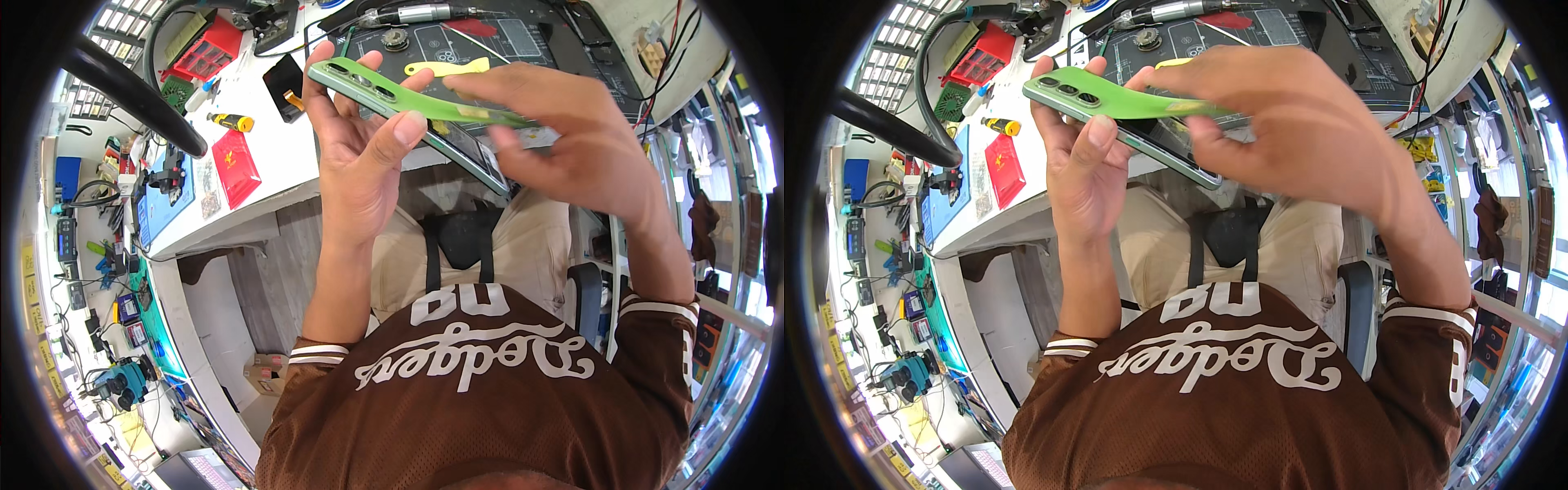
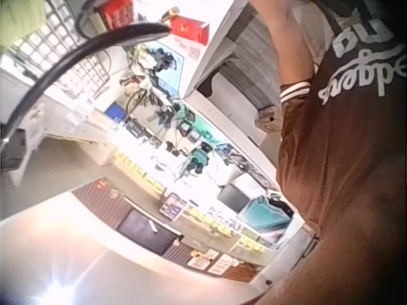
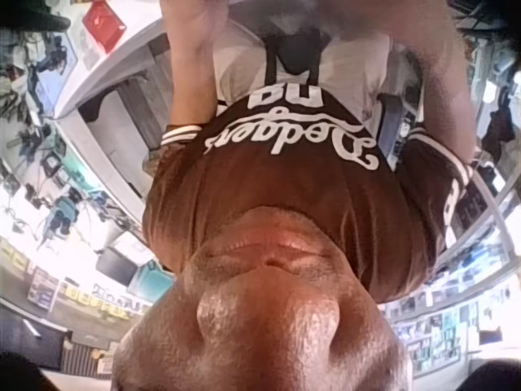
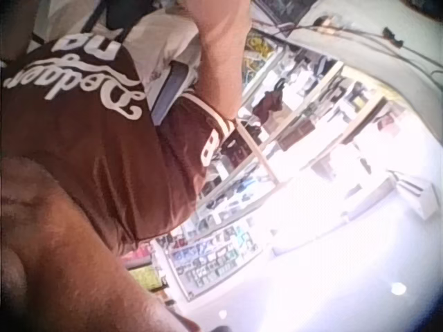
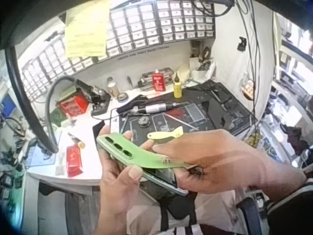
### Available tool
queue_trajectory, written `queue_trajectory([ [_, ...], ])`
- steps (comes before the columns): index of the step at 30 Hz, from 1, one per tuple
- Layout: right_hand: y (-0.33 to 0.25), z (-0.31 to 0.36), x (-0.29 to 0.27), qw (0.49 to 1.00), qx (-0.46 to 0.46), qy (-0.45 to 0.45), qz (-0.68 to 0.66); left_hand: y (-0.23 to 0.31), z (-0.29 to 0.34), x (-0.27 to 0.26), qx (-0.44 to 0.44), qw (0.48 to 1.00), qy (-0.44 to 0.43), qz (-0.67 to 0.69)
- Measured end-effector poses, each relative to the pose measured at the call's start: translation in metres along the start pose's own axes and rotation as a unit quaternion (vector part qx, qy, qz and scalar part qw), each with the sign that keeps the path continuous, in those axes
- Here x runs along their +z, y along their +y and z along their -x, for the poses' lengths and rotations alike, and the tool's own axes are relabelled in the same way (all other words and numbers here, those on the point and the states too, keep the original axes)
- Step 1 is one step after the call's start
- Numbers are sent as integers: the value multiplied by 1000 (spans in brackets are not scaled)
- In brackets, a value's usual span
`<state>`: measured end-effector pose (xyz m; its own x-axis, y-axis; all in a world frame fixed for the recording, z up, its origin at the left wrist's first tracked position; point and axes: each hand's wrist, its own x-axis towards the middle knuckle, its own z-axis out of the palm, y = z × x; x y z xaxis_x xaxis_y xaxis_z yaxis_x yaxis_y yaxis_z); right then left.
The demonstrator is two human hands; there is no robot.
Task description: The person removes the green back cover from a smartphone by hand, then detaches the internal battery and sets it aside on the workbench.
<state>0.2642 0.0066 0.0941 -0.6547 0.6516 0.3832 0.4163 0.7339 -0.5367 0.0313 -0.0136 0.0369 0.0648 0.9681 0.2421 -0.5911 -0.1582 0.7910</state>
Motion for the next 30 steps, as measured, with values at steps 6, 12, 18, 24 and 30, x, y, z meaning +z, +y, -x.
queue_trajectory([
  [6,8,-2,13,978,67,-9,-199,-7,-2,0,86,994,-74,-2],
  [12,-6,-14,23,966,194,33,-167,-12,-4,-8,101,989,-87,-56],
  [18,2,-29,44,892,288,55,-344,-15,-3,13,59,997,-52,13],
  [24,-16,-30,73,942,208,195,-177,-22,-7,10,52,992,52,101],
  [30,-24,-25,86,930,224,204,-209,-15,-10,-12,62,984,16,164],
])
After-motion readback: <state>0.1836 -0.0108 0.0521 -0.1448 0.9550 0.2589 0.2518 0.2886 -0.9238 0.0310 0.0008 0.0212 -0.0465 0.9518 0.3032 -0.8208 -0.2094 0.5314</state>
